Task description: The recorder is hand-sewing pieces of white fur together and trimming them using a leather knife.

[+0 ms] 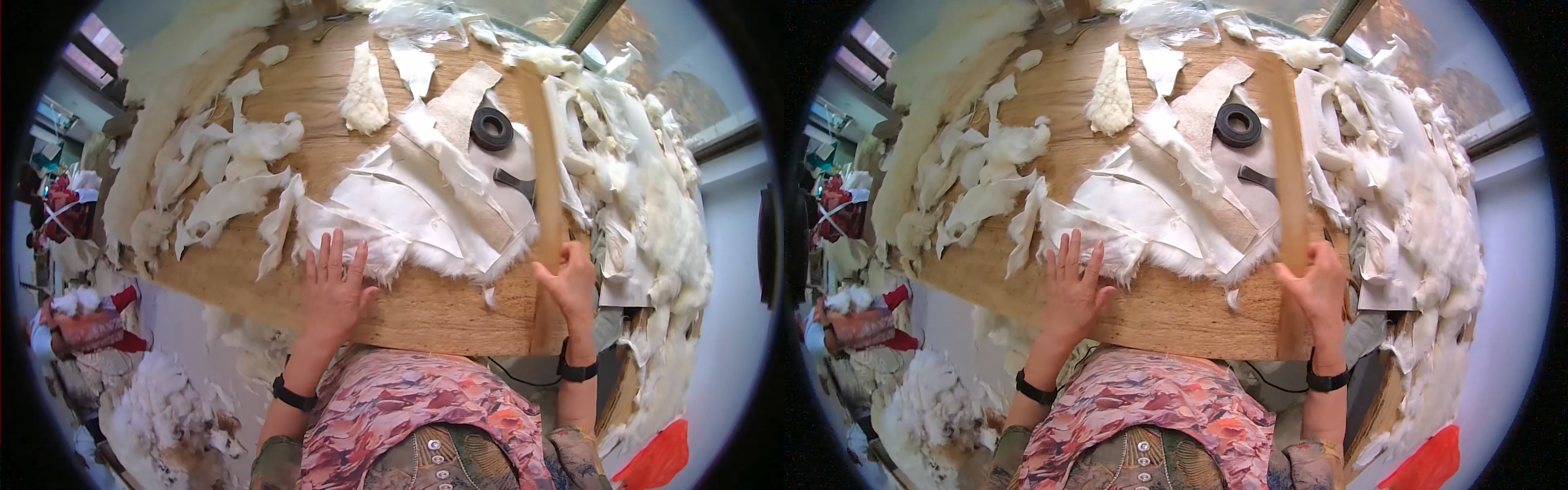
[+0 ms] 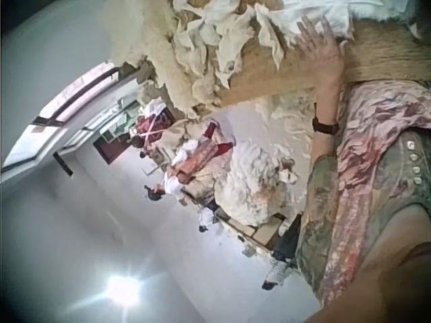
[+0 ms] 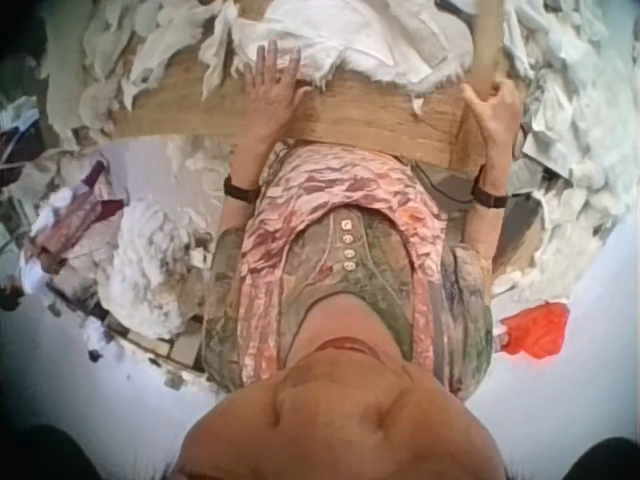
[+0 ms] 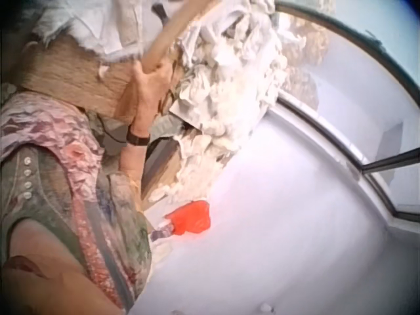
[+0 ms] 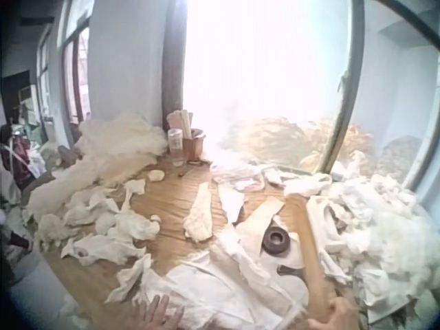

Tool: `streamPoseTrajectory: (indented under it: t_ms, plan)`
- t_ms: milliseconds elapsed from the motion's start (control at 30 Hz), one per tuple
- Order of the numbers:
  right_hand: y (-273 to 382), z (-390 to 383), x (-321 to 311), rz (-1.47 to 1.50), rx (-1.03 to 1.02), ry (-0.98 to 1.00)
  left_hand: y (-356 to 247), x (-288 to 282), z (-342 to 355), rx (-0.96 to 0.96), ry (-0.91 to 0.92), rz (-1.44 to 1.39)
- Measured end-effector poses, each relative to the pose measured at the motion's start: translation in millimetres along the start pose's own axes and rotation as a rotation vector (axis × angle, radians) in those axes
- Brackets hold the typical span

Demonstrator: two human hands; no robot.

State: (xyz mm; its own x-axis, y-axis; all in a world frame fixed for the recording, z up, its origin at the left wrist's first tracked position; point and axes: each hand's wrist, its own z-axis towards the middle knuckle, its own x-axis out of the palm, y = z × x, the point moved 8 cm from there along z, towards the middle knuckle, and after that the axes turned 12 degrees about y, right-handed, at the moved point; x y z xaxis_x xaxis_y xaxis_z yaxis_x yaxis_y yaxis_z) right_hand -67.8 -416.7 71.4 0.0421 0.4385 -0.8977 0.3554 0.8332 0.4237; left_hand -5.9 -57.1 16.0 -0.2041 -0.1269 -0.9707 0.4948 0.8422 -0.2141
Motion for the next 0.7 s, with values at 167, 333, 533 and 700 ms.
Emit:
streamPoseTrajectory:
  t_ms: [167, 333, 533, 700]
  plan:
    - [-99, -18, 13, -0.107, 0.291, 0.019, -9, 0, 3, -0.042, -0.004, -0.04]
    - [-92, -25, 8, -0.157, 0.205, -0.025, -3, -13, 5, -0.013, -0.086, -0.075]
    - [46, -15, 1, 0.218, -0.094, 0.183, 18, -52, 26, 0.099, -0.126, -0.4]
    - [170, 10, 87, 0.242, -0.47, 0.441, 7, -51, 67, 0.29, -0.014, -0.402]
